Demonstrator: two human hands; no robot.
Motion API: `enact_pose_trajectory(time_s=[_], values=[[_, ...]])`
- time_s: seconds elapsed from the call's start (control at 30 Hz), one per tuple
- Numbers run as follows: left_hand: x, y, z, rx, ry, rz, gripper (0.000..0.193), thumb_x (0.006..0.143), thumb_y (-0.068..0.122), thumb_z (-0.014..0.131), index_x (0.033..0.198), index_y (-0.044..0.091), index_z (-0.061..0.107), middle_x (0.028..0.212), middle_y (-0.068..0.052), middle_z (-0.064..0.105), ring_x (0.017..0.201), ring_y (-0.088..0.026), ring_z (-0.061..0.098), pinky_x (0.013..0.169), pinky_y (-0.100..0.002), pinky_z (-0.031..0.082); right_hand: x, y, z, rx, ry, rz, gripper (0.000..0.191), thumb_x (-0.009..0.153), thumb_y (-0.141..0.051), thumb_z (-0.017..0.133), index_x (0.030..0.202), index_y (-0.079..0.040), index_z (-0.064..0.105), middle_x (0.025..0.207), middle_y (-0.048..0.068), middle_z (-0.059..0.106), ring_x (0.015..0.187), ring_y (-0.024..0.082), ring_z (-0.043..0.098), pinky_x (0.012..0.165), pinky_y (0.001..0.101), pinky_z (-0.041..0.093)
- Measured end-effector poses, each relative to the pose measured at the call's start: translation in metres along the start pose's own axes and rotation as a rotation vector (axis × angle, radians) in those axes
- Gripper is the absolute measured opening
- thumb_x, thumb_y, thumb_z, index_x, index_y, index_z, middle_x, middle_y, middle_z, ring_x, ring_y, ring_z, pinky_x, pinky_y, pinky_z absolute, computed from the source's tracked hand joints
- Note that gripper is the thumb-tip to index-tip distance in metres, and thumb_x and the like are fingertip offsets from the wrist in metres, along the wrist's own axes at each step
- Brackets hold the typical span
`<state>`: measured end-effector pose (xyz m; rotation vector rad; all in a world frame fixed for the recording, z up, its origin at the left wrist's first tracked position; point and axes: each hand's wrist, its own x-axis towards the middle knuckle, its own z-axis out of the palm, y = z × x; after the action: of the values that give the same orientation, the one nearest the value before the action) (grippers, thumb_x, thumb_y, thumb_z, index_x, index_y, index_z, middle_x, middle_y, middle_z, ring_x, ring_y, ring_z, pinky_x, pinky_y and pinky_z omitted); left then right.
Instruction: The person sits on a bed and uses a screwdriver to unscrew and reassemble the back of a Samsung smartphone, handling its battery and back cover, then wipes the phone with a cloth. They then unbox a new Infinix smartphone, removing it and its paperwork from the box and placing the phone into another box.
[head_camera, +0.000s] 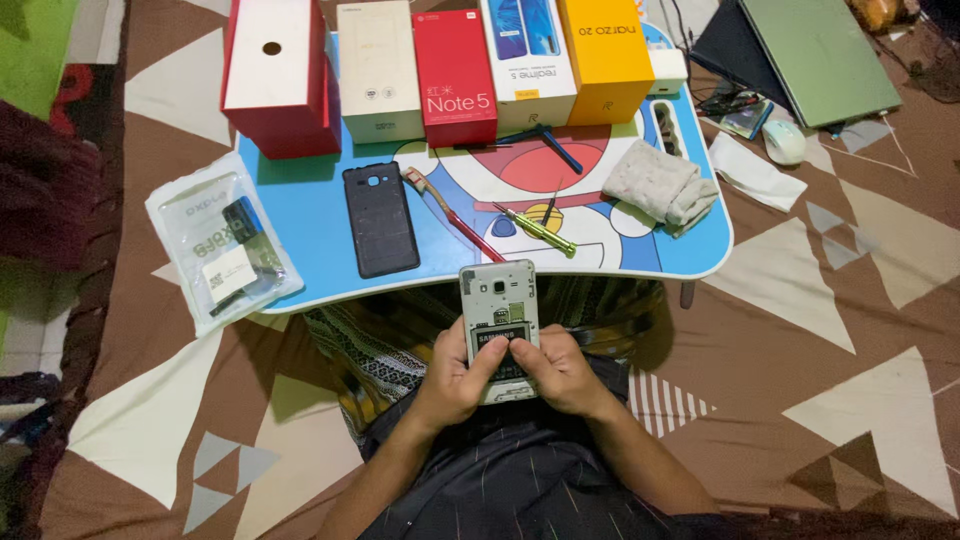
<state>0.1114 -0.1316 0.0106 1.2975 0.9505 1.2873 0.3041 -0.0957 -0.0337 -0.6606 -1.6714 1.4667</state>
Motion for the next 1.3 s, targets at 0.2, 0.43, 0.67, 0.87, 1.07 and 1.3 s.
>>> enact_pose_trajectory(time_s=[0.2,0.43,0.67,0.87,1.07,1.3], values=[[0.001,-0.001,-0.003,-0.079,-0.014,-0.048,0.03,0.104,0.015,0.058,0.127,-0.004,0.06,0.11,-0.009,0.073,0.099,-0.012,0.067,0.088,-0.03,0.055,0.006,-0.009,0.006,0.035,0.015,-0.001,0.034,0.107,-0.015,0.054,0.076,0.0,0.058,0.062,-0.001,0.053,0.054,0.008,0.046,0.051,0.0298,0.037],[0.001,-0.004,-0.005,-0.029,0.033,-0.056,0.034,0.108,0.023,0.049,0.126,-0.003,0.06,0.108,-0.008,0.073,0.099,-0.013,0.066,0.089,-0.03,0.055,0.002,-0.009,0.013,0.111,0.03,0.116,0.033,0.103,-0.018,0.063,0.075,0.0,0.06,0.063,-0.003,0.056,0.055,0.006,0.046,0.049,0.0274,0.037],[0.005,0.01,-0.012,-0.197,0.057,0.014,0.047,0.112,0.034,0.047,0.139,-0.003,0.056,0.125,-0.015,0.067,0.111,-0.017,0.063,0.098,-0.032,0.053,0.014,-0.011,0.019,0.114,-0.047,0.197,0.032,0.102,-0.018,0.062,0.078,0.002,0.067,0.063,-0.001,0.057,0.056,0.006,0.047,0.05,0.0285,0.039],[0.008,0.029,-0.032,-0.841,0.026,-0.089,0.075,0.103,0.06,0.028,0.147,0.002,0.044,0.137,-0.021,0.063,0.116,-0.029,0.067,0.093,-0.042,0.058,0.069,-0.03,0.028,-0.268,-0.09,-0.22,0.033,0.11,-0.016,0.052,0.079,-0.007,0.058,0.069,0.003,0.057,0.061,0.015,0.057,0.061,0.0311,0.045],[-0.003,0.041,-0.064,-0.6,0.518,0.231,0.085,0.103,0.068,0.029,0.144,-0.004,0.047,0.131,-0.023,0.062,0.111,-0.03,0.067,0.09,-0.043,0.059,0.134,-0.08,0.069,-0.748,0.155,-0.503,0.028,0.092,-0.005,0.064,0.12,-0.002,0.067,0.121,0.015,0.068,0.11,0.033,0.063,0.097,0.0443,0.046],[-0.013,0.048,-0.091,-0.445,0.555,0.293,0.086,0.101,0.071,0.031,0.142,-0.004,0.046,0.126,-0.02,0.061,0.108,-0.027,0.066,0.088,-0.041,0.059,0.157,-0.094,0.093,-1.032,-0.137,-0.468,0.046,0.083,-0.017,0.076,0.123,0.002,0.062,0.137,0.019,0.058,0.132,0.035,0.05,0.111,0.0603,0.027]])
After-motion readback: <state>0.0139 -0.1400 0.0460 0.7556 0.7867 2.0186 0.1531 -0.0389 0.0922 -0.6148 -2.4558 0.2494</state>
